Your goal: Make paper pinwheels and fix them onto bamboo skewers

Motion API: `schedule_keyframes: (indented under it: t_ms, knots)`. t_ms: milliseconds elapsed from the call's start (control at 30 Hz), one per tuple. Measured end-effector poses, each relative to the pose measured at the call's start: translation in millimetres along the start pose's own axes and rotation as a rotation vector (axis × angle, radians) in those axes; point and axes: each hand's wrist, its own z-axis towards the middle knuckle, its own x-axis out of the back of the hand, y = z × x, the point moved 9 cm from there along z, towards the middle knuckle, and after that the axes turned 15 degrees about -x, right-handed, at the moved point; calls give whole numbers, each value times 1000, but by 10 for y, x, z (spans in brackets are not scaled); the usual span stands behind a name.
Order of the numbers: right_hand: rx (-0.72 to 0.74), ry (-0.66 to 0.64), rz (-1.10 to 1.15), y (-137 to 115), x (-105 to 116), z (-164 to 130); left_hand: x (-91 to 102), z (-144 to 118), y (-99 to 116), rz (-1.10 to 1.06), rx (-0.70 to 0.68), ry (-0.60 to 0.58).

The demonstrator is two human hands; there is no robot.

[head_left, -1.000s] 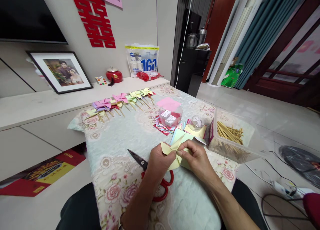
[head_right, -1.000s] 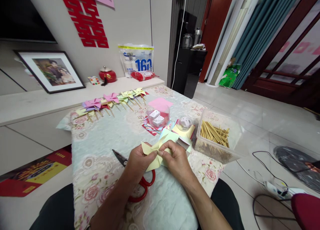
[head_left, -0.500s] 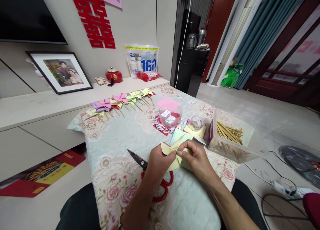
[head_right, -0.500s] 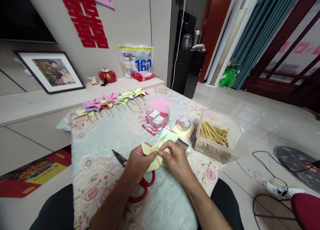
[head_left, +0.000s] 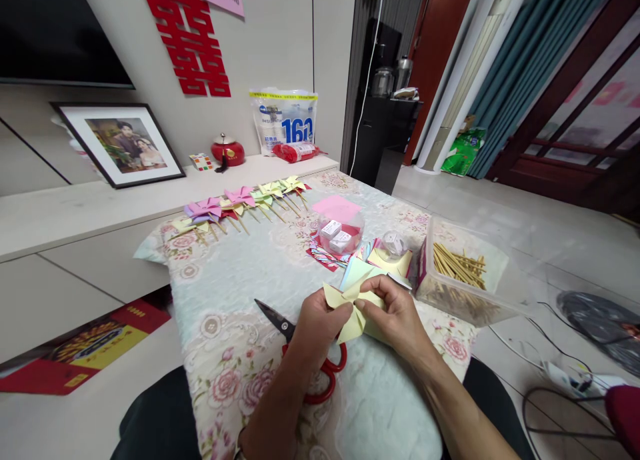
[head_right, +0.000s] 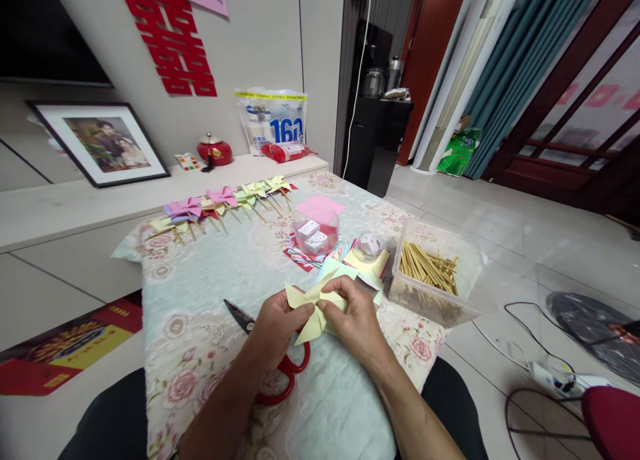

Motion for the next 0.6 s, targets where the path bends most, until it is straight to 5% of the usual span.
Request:
schedule_keyframes:
  t_ms: [433,600]
  knots:
    - [-124,-130,274,54,-98,1,-114,-28,-52,-121,59,-153]
    - [-99,-146,254,38,-104,4,-48,9,-82,-159,63,-114]
